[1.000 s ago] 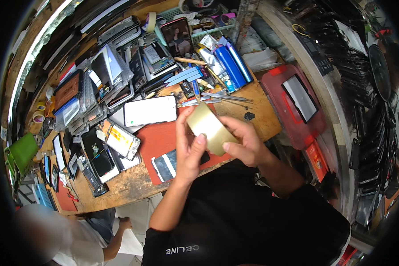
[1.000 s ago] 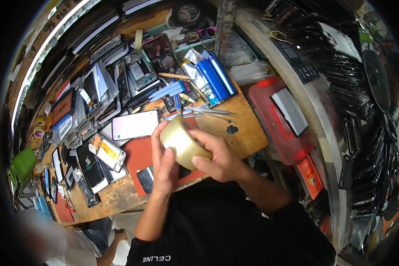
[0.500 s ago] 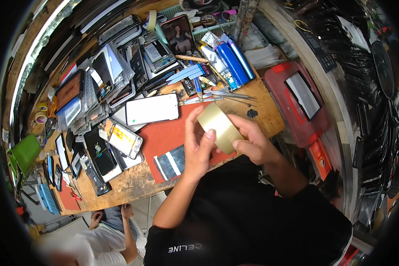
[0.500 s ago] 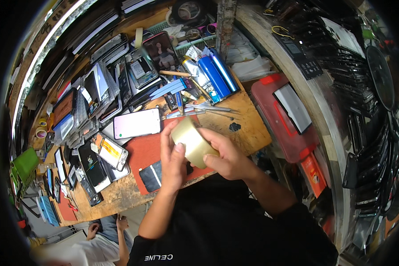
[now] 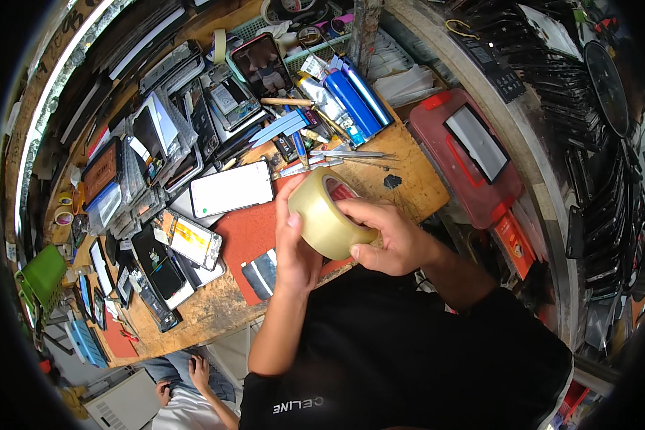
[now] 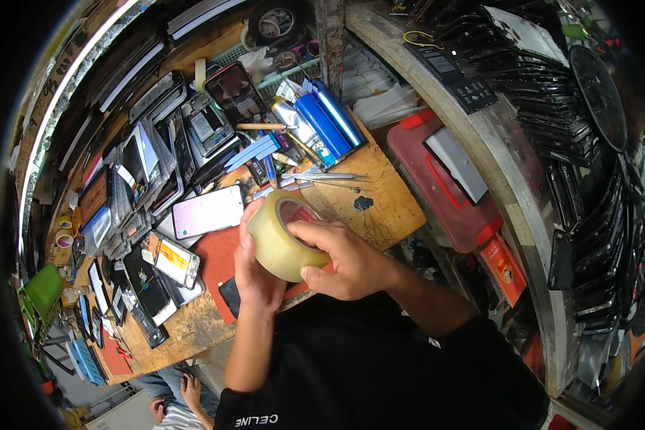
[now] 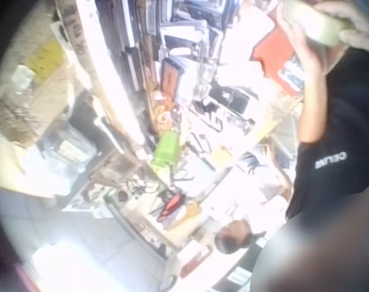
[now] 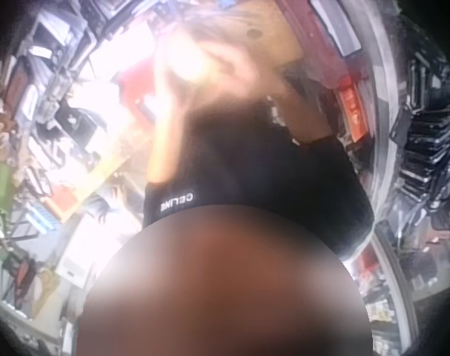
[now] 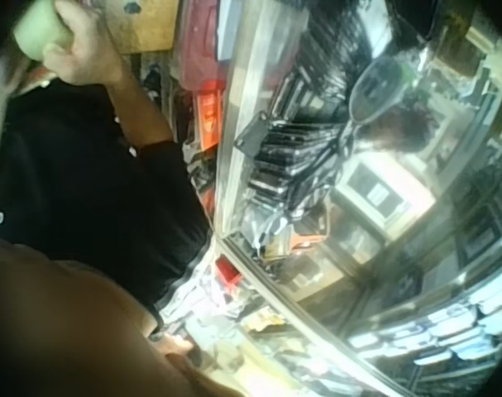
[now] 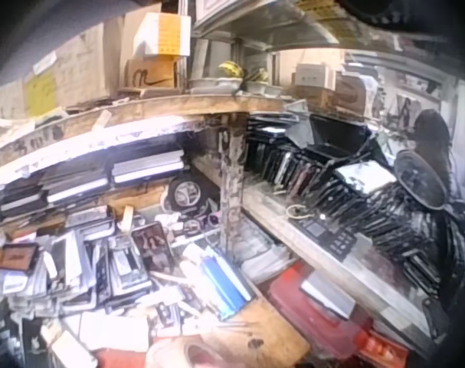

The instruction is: The person disassembles a smartphone, removes the back cover and battery, and then reassembles it. They use a metal prying tool to open the device and apply adhesive tape to secure components. The workspace is cluttered with multiple phones and tools.

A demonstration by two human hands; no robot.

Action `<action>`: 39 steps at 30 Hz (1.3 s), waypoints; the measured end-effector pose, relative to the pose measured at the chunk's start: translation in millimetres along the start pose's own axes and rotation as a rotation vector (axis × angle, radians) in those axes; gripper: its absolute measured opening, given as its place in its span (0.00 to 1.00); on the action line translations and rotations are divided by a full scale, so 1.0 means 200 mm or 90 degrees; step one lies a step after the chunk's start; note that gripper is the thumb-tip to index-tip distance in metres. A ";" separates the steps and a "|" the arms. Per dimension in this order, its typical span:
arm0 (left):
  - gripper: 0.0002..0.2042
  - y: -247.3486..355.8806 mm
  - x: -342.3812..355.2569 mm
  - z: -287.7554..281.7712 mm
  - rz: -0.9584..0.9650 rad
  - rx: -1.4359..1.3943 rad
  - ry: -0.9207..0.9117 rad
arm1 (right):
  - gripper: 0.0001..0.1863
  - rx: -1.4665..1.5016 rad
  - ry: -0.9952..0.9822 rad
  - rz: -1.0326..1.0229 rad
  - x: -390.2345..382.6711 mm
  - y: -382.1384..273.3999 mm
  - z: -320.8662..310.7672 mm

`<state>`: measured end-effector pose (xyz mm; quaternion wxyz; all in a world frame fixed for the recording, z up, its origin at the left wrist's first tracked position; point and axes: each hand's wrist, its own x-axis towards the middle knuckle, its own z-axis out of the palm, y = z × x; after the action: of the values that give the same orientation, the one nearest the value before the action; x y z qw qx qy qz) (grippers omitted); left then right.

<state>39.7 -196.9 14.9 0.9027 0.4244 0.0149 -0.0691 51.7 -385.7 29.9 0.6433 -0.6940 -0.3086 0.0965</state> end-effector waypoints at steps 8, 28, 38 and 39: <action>0.14 0.01 0.01 -0.09 0.204 0.285 -0.098 | 0.27 0.297 0.076 0.123 -0.01 0.02 0.06; 0.17 0.09 -0.01 -0.09 0.233 0.658 -0.003 | 0.24 0.359 0.083 0.208 -0.02 0.05 0.02; 0.29 0.47 -0.33 -0.57 0.178 1.333 0.294 | 0.20 0.269 0.100 0.222 0.02 0.03 0.04; 0.28 0.47 -0.35 -0.60 0.186 1.332 0.276 | 0.21 0.280 0.105 0.226 0.03 0.03 0.04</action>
<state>-13.1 -36.6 15.9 0.0698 0.9864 0.0572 0.1373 54.9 -375.9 24.3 0.7744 -0.5865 -0.1005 0.2150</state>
